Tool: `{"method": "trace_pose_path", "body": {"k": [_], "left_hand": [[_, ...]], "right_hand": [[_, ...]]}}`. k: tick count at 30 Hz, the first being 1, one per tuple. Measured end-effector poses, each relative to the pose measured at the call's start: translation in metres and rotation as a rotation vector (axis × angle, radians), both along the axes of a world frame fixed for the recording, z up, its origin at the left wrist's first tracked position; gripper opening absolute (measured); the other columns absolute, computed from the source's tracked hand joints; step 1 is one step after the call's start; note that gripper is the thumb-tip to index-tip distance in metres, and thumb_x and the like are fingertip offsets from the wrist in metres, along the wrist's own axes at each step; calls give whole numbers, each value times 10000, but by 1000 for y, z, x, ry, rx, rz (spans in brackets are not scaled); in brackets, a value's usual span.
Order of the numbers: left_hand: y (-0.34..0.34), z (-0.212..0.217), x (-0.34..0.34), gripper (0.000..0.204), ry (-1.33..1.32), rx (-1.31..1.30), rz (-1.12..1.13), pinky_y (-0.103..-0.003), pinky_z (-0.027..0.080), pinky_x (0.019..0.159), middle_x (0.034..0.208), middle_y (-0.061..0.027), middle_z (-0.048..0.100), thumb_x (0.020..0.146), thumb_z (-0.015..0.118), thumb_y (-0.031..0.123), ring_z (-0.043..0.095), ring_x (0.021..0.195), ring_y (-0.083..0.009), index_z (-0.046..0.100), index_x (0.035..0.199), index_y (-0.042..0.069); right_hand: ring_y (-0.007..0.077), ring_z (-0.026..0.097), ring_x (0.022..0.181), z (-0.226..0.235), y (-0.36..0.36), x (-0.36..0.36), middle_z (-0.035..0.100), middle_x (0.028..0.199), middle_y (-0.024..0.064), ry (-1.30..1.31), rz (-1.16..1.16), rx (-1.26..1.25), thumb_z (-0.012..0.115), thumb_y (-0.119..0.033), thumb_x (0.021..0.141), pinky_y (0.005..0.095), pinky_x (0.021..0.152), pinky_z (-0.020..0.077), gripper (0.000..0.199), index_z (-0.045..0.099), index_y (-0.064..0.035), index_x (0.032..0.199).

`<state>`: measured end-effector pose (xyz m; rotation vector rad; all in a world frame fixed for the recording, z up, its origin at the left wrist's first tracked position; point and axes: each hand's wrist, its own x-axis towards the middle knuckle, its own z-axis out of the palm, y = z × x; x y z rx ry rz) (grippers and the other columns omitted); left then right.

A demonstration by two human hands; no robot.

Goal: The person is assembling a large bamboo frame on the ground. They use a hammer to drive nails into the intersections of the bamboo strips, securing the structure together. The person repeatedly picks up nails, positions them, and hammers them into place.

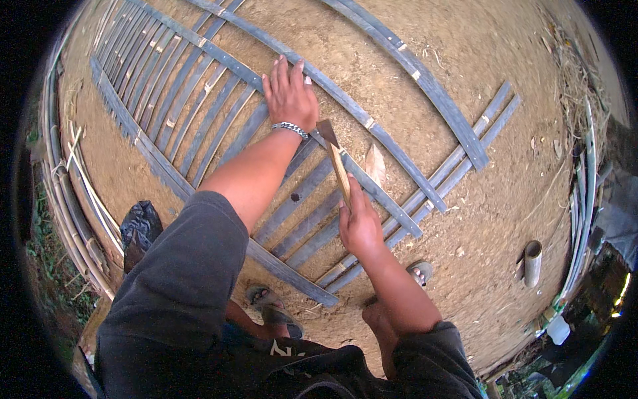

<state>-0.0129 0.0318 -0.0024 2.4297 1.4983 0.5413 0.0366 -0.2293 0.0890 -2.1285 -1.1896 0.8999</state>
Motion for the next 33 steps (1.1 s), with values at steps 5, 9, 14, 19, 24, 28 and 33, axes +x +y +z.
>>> {"method": "trace_pose_path", "body": {"k": [5,9,14,19,24,28,33], "left_hand": [[-1,-3,-1,516,-3,-9,6,-594,117,1263,1609,-237,355,979,514,205,284,1526,-392,477,1481,92],[-2,-5,-2,524,21,22,10,-590,119,1265,1606,-229,360,967,524,198,295,1523,-382,483,1479,95],[1,-5,-1,529,19,-20,18,-583,122,1269,1611,-229,352,962,533,195,288,1528,-375,489,1480,98],[3,-3,0,538,27,7,26,-570,125,1275,1618,-216,350,959,549,194,283,1535,-360,491,1487,107],[1,0,-2,546,32,-61,9,-569,107,1277,1632,-223,326,971,532,198,265,1545,-356,467,1501,88],[0,0,2,525,31,-86,8,-568,94,1280,1640,-228,302,1002,493,211,241,1554,-354,449,1512,92],[0,0,-4,521,75,-91,5,-560,94,1283,1647,-224,289,1021,457,218,227,1559,-356,424,1527,97]], "right_hand": [[498,641,1092,1,-4,-2,615,1258,305,-38,7,55,602,-65,974,518,904,545,610,381,-75,1542],[483,657,1052,3,1,0,631,1201,296,-73,24,18,611,-53,966,515,883,544,601,395,-59,1528],[490,655,1060,8,-1,-4,633,1209,288,-71,4,299,618,-30,954,507,895,542,635,387,-72,1543],[479,657,1095,4,0,2,630,1239,293,-70,54,-7,617,-43,971,484,926,542,619,382,-55,1544],[476,670,1055,5,0,-3,635,1211,302,-34,-36,306,627,-14,959,502,900,552,612,402,-56,1526],[485,677,1008,-6,6,7,639,1201,299,-160,106,-142,630,-3,952,497,876,563,597,414,-19,1509],[509,650,1088,-2,1,-1,615,1258,326,-68,-4,237,614,-11,960,484,930,551,574,429,-15,1502]]}}
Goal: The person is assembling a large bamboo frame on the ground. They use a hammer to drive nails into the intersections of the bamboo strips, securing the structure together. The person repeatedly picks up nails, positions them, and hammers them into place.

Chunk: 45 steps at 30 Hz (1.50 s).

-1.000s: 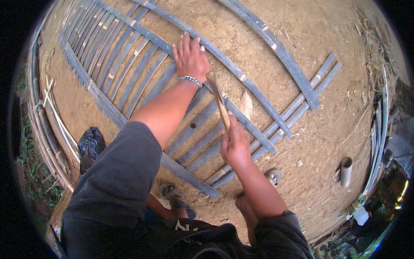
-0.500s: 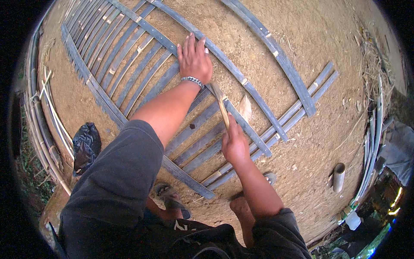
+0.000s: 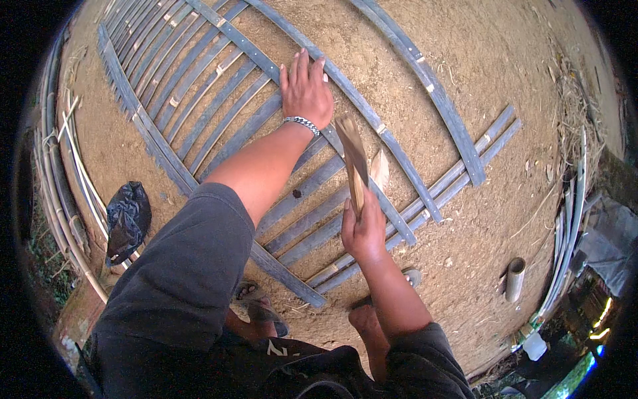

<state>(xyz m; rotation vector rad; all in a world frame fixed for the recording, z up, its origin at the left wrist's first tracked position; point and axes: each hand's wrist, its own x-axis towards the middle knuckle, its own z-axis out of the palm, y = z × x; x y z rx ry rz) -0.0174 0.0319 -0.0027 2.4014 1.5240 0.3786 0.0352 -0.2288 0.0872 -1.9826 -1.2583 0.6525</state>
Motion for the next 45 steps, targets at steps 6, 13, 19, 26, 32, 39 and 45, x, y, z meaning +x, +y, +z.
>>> {"method": "trace_pose_path", "body": {"k": [6,13,19,26,32,39,45], "left_hand": [[3,4,2,524,-22,22,-1,-563,95,1284,1647,-227,281,1019,460,225,230,1556,-360,425,1522,84],[0,5,0,504,-52,27,-6,-579,108,1275,1625,-238,311,1009,473,214,252,1543,-371,455,1492,71],[0,0,-1,489,-90,41,9,-591,124,1265,1616,-238,328,1001,486,199,285,1524,-379,473,1472,67],[0,1,3,475,-120,38,2,-589,126,1265,1616,-235,333,1005,475,185,293,1522,-374,480,1465,65],[1,3,-1,481,-105,29,2,-582,120,1269,1621,-234,331,1003,468,178,286,1529,-368,475,1470,64],[0,5,-1,488,-113,0,11,-564,122,1275,1626,-223,337,1000,459,167,298,1525,-363,470,1478,67],[-1,1,0,487,-152,20,32,-566,129,1273,1616,-218,356,997,465,168,316,1515,-363,472,1473,64]], "right_hand": [[492,650,1136,-22,-4,4,616,1262,329,-45,58,-248,625,-21,962,481,964,536,586,408,29,1505],[468,624,1204,-22,-12,3,586,1372,297,-95,47,-126,608,-19,954,479,995,532,551,448,-9,1481],[473,650,1154,-20,-13,0,612,1328,302,-13,-41,-55,603,-37,974,495,970,540,500,474,3,1455],[481,623,1197,-19,-9,4,608,1328,314,51,-43,-281,603,-42,967,500,1003,517,579,401,-6,1508],[499,647,1123,-18,-2,0,651,1213,322,-54,24,-66,556,-13,969,505,963,518,499,447,-3,1456],[510,633,1142,-7,-4,-3,618,1259,352,45,-74,-122,596,-50,956,517,964,540,548,437,-56,1481],[530,654,1059,-12,-2,9,647,1153,370,47,-27,-382,570,-57,961,555,900,546,541,416,-55,1479]]}}
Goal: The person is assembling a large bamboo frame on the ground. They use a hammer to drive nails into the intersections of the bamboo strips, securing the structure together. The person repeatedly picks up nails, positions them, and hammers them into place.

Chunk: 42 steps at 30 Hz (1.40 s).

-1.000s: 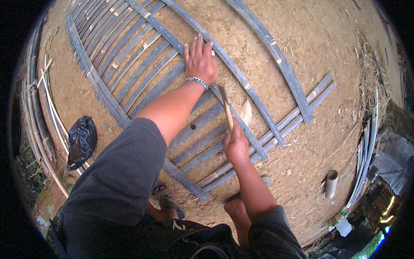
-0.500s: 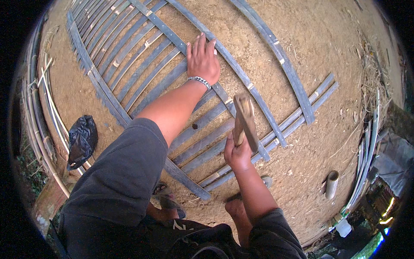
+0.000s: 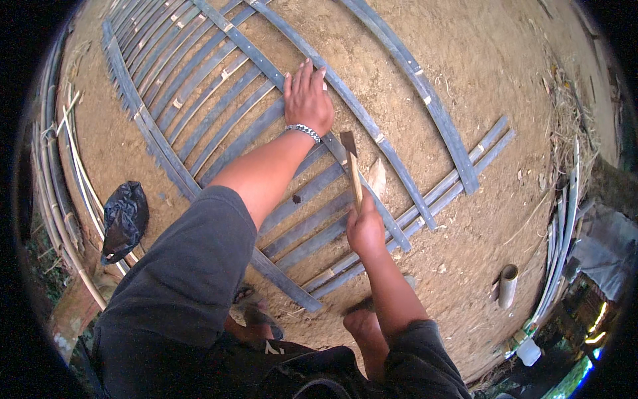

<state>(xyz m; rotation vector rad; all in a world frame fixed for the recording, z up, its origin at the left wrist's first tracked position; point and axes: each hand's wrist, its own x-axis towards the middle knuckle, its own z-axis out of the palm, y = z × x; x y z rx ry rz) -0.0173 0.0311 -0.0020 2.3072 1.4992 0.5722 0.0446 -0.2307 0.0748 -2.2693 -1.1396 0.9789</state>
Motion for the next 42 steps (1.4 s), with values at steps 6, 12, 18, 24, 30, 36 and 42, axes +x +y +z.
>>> {"method": "trace_pose_path", "body": {"k": [6,12,18,24,30,36,42], "left_hand": [[2,0,1,484,47,16,-6,-543,131,1279,1630,-202,345,1006,456,181,306,1526,-341,462,1477,73],[-2,-3,-1,480,21,1,5,-528,130,1285,1626,-196,355,1015,450,193,305,1528,-323,454,1477,62],[0,0,-2,483,-23,24,20,-528,137,1284,1620,-182,371,1006,475,174,326,1517,-331,446,1472,51],[-3,-2,5,473,-80,24,8,-541,132,1275,1624,-180,365,1022,492,205,327,1516,-337,446,1474,71],[2,1,-48,530,-45,92,-80,-547,160,1257,1590,-173,405,1024,530,234,331,1501,-354,423,1517,72],[-94,53,-174,490,90,-15,-27,-507,380,1106,1370,-178,556,906,703,252,504,1275,-363,590,1337,50],[-193,20,-205,618,208,-117,-83,-528,364,1120,1341,-167,572,844,789,315,516,1282,-364,580,1367,60]], "right_hand": [[537,651,993,-2,2,-7,649,1080,354,1,57,-71,595,-83,983,552,871,528,479,426,-27,1428],[544,650,993,3,-3,-14,656,1040,363,-18,-46,182,582,-79,973,571,857,532,461,438,-30,1408],[551,658,952,15,4,-6,663,1007,366,16,81,-76,588,-96,975,578,836,531,473,432,-21,1416],[536,656,1012,26,-22,35,666,1071,348,-60,10,-73,592,-115,986,569,862,526,466,439,-46,1420],[500,660,1036,96,-92,112,668,1167,298,-188,-121,-317,605,-214,1001,569,881,537,470,451,-114,1434],[509,651,1062,137,-245,208,668,1173,301,-374,119,-485,594,-211,994,573,919,522,463,449,-82,1414],[490,651,1096,76,-365,216,657,1236,284,-470,-257,-607,538,-269,1010,584,969,504,505,450,-113,1482]]}}
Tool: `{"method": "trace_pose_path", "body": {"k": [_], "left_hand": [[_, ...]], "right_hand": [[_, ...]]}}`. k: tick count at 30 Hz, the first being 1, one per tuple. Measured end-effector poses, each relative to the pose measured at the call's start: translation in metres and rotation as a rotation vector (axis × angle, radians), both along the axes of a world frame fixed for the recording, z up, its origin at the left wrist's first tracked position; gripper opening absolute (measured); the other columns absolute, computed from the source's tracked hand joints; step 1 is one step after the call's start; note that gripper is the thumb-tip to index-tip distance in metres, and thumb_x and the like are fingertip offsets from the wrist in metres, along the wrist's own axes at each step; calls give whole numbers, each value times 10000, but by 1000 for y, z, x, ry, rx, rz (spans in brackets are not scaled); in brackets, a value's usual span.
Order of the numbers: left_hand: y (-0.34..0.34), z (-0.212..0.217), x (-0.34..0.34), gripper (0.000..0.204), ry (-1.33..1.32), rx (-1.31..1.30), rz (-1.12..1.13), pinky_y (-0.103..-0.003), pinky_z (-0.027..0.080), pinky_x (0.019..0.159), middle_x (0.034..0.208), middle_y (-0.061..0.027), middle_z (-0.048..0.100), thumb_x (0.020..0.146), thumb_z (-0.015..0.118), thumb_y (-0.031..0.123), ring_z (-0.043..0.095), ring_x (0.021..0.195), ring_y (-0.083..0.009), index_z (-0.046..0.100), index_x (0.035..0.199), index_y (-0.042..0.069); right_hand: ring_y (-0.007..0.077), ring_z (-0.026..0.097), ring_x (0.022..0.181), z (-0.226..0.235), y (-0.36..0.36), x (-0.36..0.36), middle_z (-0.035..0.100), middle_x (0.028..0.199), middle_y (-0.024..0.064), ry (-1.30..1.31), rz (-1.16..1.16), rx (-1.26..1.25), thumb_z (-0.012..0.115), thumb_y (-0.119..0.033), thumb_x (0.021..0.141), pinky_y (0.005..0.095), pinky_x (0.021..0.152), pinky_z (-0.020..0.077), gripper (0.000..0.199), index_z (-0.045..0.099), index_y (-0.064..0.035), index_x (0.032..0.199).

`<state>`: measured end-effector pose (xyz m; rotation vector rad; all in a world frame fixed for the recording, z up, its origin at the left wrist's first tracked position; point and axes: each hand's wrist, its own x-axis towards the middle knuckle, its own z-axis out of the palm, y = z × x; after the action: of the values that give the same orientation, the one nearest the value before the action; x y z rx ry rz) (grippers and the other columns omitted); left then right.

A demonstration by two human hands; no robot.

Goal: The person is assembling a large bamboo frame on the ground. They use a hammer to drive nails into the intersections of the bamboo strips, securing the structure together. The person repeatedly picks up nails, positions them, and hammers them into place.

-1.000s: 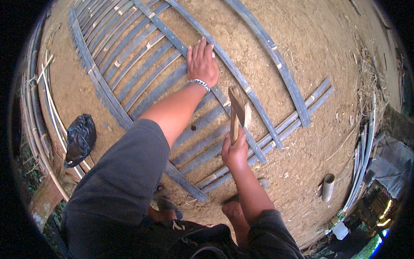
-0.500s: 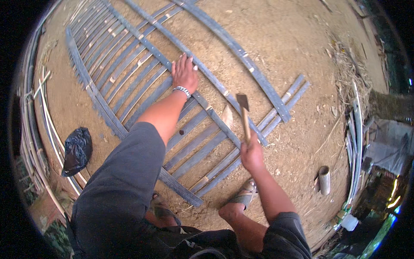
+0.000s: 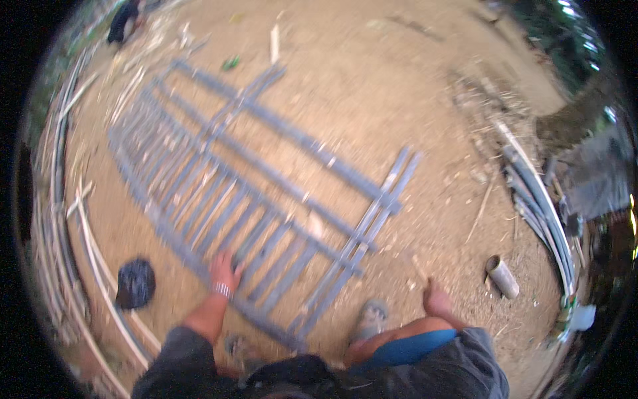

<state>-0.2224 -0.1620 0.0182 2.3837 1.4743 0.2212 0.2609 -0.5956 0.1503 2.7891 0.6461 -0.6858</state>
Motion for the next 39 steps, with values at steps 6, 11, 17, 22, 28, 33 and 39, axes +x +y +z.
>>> {"method": "trace_pose_path", "body": {"k": [6,11,17,22,28,33,39], "left_hand": [[-12,-6,-68,547,118,34,174,-527,405,1070,1246,-205,583,765,823,177,533,1222,-396,630,1249,11],[-8,7,-41,489,193,-114,140,-494,440,1044,1230,-223,601,756,809,139,562,1170,-398,657,1199,0],[-1,11,-51,440,182,-74,218,-491,460,1037,1189,-232,634,767,804,116,576,1193,-418,680,1170,-10],[-1,24,-46,439,164,-161,233,-469,473,1052,1250,-230,642,772,812,126,593,1204,-408,695,1173,-6],[-8,32,-14,469,161,-165,256,-455,466,1082,1293,-229,636,782,822,146,589,1229,-397,686,1205,-4],[-6,37,-57,636,109,-341,249,-439,410,1167,1424,-236,562,815,825,217,514,1352,-393,590,1372,20],[8,121,-113,478,111,-463,-347,-486,522,914,1192,-205,641,811,710,117,629,1103,-399,640,1279,52]], "right_hand": [[462,631,1152,-62,55,-31,593,1329,257,116,-28,260,543,-254,1008,561,973,506,481,452,-140,1467],[441,619,1190,-84,39,-11,551,1367,235,65,92,136,499,-238,1009,566,993,507,473,451,-171,1475],[424,580,1288,-89,53,-10,538,1412,227,230,77,-15,525,-150,978,554,1047,493,515,440,-182,1485],[433,568,1305,-75,50,-15,529,1432,237,305,63,-17,556,-135,958,550,1064,485,553,428,-181,1494],[434,553,1319,-73,19,3,521,1442,240,286,52,-68,631,-147,910,544,1077,477,651,403,-189,1518],[405,514,1362,-51,69,-19,500,1462,231,273,87,-80,740,-149,842,515,1099,467,804,361,-166,1551],[361,544,1329,-84,42,7,474,1466,254,287,165,29,848,-220,787,494,1061,492,969,293,-123,1575]]}}
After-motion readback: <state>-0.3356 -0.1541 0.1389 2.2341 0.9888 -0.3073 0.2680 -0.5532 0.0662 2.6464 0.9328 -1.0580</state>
